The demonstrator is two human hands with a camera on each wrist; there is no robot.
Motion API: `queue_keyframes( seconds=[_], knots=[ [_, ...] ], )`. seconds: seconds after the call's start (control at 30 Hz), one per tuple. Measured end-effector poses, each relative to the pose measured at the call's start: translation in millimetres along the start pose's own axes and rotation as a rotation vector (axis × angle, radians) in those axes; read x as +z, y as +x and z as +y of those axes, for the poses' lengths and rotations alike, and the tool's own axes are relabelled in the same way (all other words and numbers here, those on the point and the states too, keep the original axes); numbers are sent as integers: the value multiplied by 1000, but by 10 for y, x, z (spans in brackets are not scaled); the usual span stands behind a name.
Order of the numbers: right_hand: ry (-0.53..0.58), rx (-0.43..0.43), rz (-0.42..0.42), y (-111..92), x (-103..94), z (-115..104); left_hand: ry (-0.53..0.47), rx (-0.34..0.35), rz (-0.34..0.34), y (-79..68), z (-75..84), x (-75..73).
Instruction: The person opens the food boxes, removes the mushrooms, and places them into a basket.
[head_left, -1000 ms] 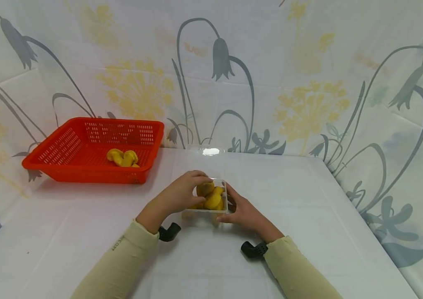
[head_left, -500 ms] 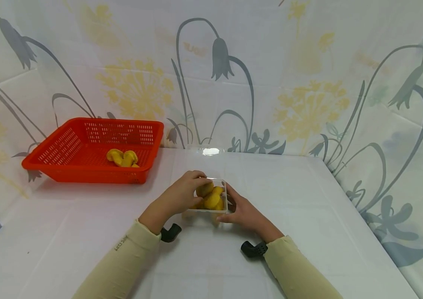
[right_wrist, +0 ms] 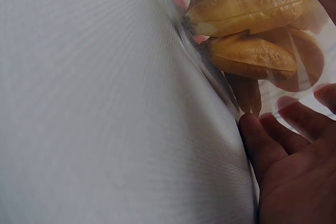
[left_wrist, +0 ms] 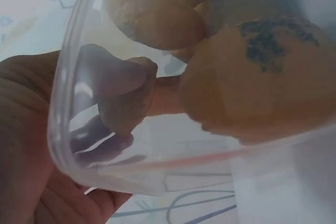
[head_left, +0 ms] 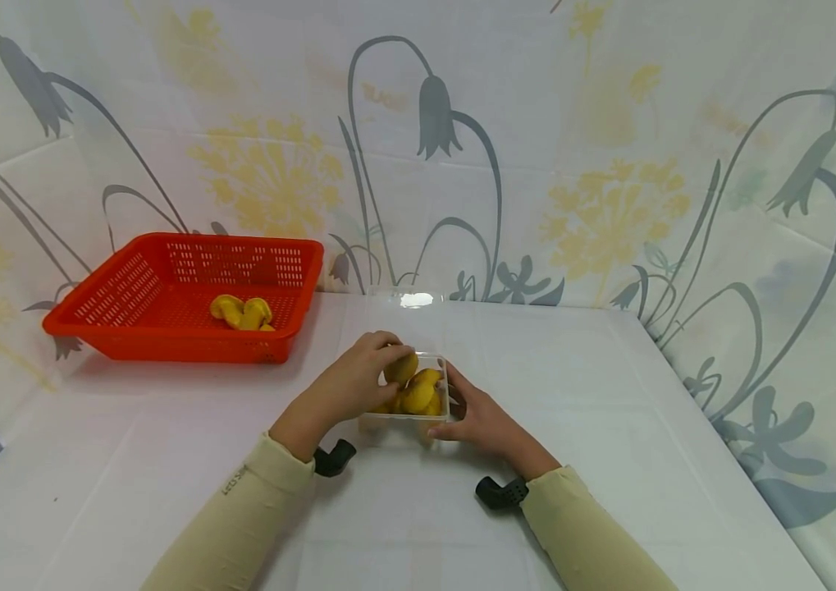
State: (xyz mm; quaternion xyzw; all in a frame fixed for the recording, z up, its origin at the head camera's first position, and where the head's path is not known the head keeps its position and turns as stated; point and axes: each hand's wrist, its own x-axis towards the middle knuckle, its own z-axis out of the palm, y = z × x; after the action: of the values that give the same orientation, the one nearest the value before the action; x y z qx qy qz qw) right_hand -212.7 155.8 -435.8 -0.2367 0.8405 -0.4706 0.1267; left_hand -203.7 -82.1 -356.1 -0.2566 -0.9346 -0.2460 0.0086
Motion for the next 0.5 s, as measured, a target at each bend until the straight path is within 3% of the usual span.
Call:
queue_keyframes(
  seconds=[0.27, 0.5],
  knots=[
    [-15, 5, 4, -6, 2, -22, -82, -40, 13, -26, 14, -103],
    [-7, 2, 5, 0, 1, -6, -87, -47, 15, -49, 17, -190]
  ],
)
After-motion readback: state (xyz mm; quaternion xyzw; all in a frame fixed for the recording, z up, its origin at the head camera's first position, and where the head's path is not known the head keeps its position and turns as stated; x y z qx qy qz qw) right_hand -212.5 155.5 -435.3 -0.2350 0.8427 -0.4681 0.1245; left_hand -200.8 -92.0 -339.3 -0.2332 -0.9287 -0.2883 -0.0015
